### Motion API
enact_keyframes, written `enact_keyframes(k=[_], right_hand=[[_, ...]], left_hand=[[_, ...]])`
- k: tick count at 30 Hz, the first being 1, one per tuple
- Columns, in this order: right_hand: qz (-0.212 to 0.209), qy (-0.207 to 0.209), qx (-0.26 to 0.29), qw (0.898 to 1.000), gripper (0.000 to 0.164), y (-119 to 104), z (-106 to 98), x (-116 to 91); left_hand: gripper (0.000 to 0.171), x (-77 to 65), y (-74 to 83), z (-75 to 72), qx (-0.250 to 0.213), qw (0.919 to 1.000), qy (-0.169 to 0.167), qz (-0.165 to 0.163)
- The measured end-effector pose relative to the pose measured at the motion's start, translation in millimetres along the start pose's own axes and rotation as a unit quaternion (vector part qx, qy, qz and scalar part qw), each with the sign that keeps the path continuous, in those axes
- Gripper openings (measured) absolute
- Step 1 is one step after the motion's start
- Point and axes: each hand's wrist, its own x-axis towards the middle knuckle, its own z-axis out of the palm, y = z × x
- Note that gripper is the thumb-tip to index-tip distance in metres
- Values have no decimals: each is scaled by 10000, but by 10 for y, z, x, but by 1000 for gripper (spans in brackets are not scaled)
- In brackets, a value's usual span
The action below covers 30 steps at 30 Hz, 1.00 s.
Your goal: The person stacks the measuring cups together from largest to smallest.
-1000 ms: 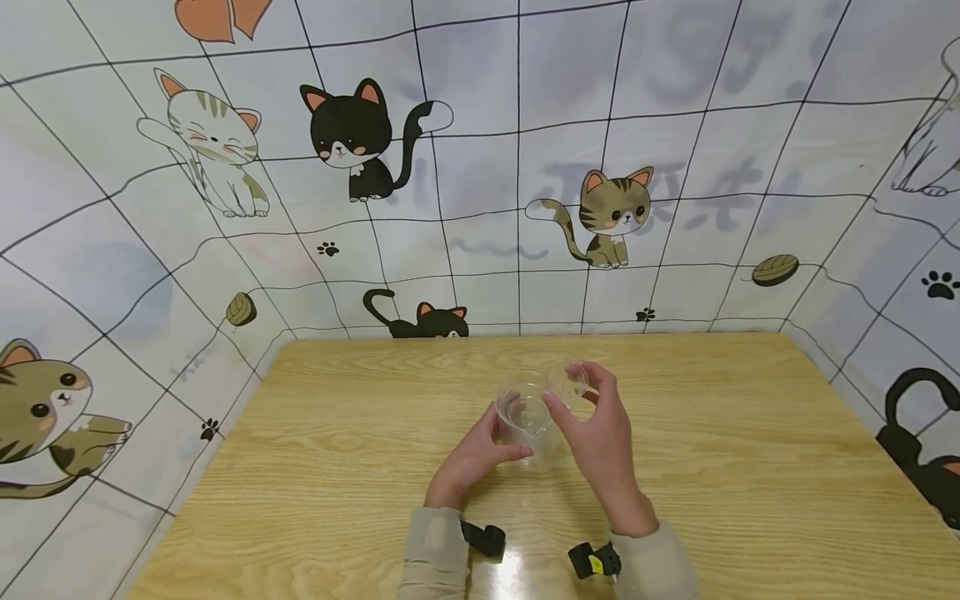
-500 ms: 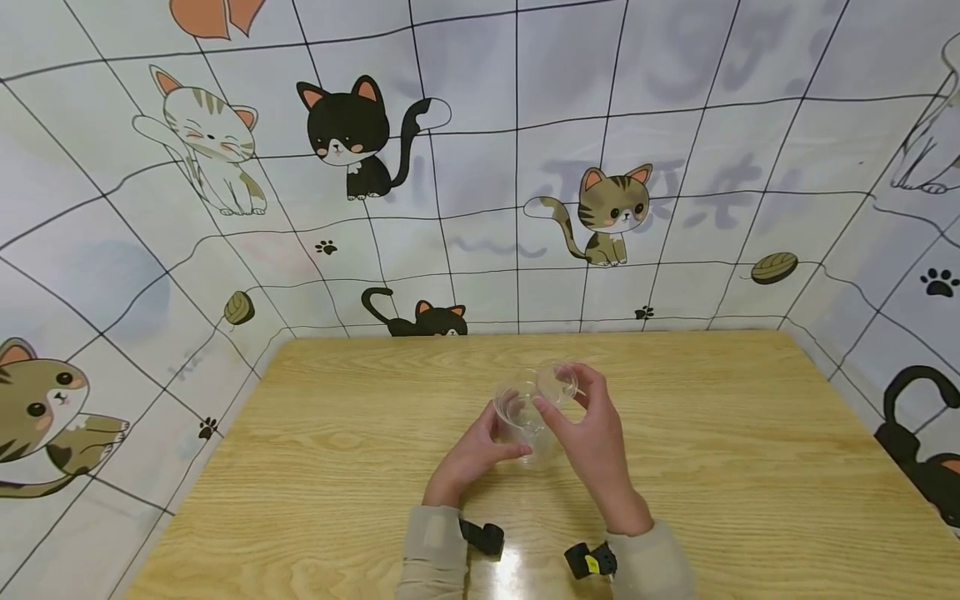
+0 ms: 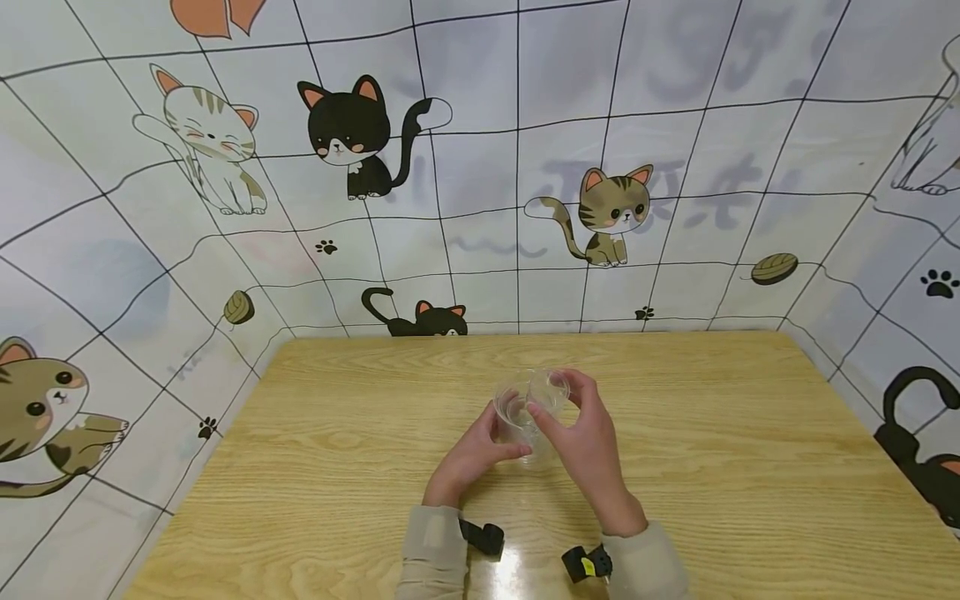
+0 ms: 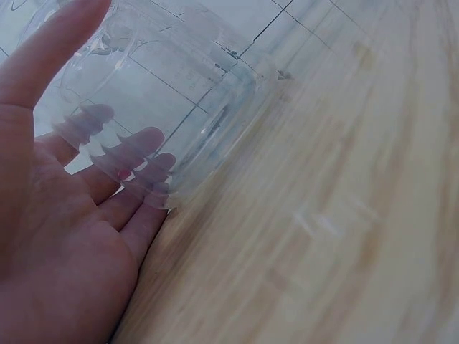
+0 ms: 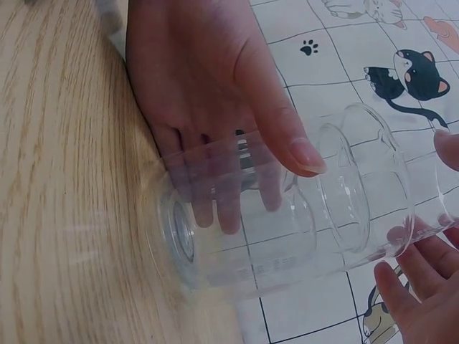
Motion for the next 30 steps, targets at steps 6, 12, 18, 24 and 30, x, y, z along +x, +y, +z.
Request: enact_keyframes(k=[6, 12, 18, 24, 30], right_hand=[[57, -15, -28, 10000, 67, 11, 5, 0], [136, -77, 67, 9999, 65, 26, 18, -1], [123, -212, -75, 9997, 68, 45, 40, -15], [66, -197, -132, 9997, 67, 56, 54, -17], [11, -149, -216, 9997, 66, 56, 77, -19]], left_hand=[[81, -74, 183, -5, 29, 10000, -57, 19], [81, -109, 254, -10, -43, 9999, -102, 31], [79, -101, 231, -14, -54, 9999, -135, 60], [80, -34, 72, -9, -43, 9999, -80, 107], [82, 18, -47, -4, -15, 9998, -21, 176]])
